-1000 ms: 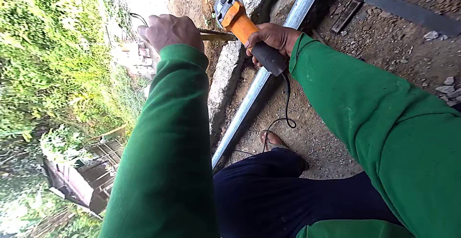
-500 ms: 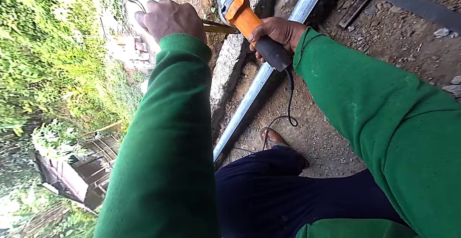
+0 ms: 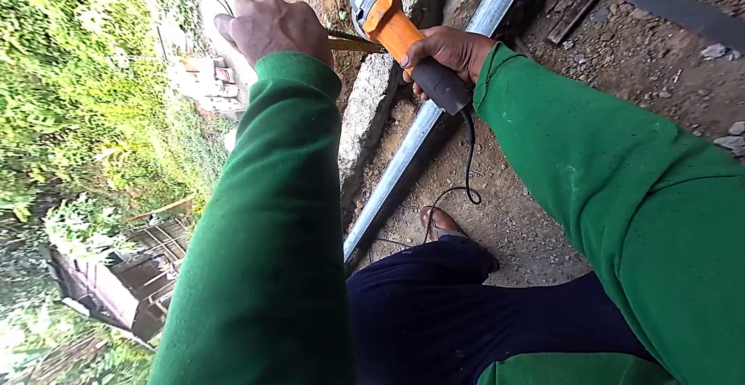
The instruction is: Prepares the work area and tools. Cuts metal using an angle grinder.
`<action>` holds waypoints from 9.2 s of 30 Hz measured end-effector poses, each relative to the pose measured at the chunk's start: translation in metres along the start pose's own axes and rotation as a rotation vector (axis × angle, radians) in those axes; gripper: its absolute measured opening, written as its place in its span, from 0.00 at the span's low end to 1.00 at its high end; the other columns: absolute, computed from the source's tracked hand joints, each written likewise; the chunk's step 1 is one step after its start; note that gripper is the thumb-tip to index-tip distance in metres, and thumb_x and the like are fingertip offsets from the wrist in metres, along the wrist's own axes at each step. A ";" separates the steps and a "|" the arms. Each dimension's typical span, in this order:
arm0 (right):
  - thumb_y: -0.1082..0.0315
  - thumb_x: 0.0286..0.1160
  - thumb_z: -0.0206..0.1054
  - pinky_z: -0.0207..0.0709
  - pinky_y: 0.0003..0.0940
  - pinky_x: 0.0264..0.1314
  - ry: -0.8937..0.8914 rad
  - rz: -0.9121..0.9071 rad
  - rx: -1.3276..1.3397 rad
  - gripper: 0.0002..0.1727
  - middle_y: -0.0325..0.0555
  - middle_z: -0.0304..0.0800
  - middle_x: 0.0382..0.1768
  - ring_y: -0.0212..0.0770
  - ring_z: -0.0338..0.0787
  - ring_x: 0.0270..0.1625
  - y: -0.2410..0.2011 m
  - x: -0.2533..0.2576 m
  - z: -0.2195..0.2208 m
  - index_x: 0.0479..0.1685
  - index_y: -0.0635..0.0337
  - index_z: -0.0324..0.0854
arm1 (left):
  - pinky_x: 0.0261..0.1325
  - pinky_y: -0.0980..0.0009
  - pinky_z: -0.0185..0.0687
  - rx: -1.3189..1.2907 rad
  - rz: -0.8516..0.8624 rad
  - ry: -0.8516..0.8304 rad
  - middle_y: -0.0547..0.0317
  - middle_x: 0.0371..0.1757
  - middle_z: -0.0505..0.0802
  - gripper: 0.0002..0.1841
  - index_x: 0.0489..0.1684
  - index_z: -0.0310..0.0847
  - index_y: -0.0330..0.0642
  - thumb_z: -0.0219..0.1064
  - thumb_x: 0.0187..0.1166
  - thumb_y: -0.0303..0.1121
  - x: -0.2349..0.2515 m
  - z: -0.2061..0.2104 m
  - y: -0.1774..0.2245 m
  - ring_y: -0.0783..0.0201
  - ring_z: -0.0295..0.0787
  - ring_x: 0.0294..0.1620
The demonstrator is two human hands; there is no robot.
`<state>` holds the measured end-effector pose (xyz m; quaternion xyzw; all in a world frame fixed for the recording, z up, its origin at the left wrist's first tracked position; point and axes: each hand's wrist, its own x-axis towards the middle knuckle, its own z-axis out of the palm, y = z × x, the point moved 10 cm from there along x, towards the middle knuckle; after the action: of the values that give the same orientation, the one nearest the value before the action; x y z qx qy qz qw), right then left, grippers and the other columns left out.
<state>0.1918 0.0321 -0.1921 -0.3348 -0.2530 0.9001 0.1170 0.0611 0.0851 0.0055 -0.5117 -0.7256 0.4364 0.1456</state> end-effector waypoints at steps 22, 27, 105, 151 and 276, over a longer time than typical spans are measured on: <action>0.65 0.75 0.67 0.89 0.39 0.26 -0.007 0.011 0.014 0.24 0.55 0.91 0.36 0.48 0.93 0.28 0.000 0.001 0.001 0.72 0.50 0.73 | 0.44 0.29 0.75 0.032 0.004 0.003 0.32 0.44 0.90 0.13 0.36 0.83 0.33 0.65 0.72 0.37 0.001 0.001 0.000 0.31 0.88 0.55; 0.64 0.76 0.67 0.89 0.39 0.27 -0.011 0.012 0.001 0.25 0.55 0.91 0.37 0.48 0.93 0.28 -0.001 0.001 0.000 0.73 0.50 0.72 | 0.43 0.28 0.75 0.031 0.016 0.014 0.31 0.43 0.90 0.13 0.37 0.82 0.33 0.64 0.74 0.37 0.001 0.001 0.001 0.30 0.88 0.54; 0.64 0.72 0.67 0.90 0.44 0.27 0.055 -0.084 -0.146 0.27 0.53 0.90 0.36 0.49 0.92 0.27 -0.008 0.007 0.015 0.72 0.54 0.67 | 0.39 0.63 0.85 -1.815 -0.022 0.053 0.55 0.51 0.90 0.23 0.79 0.77 0.48 0.56 0.89 0.42 -0.013 0.085 -0.077 0.65 0.87 0.36; 0.64 0.66 0.69 0.90 0.47 0.28 0.046 -0.127 -0.205 0.31 0.57 0.89 0.36 0.51 0.91 0.26 -0.004 0.008 0.019 0.70 0.59 0.65 | 0.51 0.40 0.82 -1.403 0.050 0.043 0.55 0.46 0.92 0.20 0.54 0.83 0.54 0.47 0.92 0.52 0.016 0.062 -0.044 0.52 0.91 0.51; 0.62 0.64 0.69 0.89 0.47 0.27 0.034 -0.098 -0.135 0.31 0.55 0.88 0.34 0.50 0.91 0.26 -0.003 0.011 0.028 0.69 0.57 0.64 | 0.45 0.40 0.83 -1.364 0.062 0.079 0.54 0.40 0.92 0.18 0.50 0.83 0.54 0.48 0.92 0.51 0.009 0.058 -0.049 0.50 0.92 0.46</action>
<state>0.1652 0.0290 -0.1786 -0.3444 -0.3271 0.8684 0.1424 -0.0110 0.0603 0.0084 -0.5251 -0.8174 -0.1335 -0.1956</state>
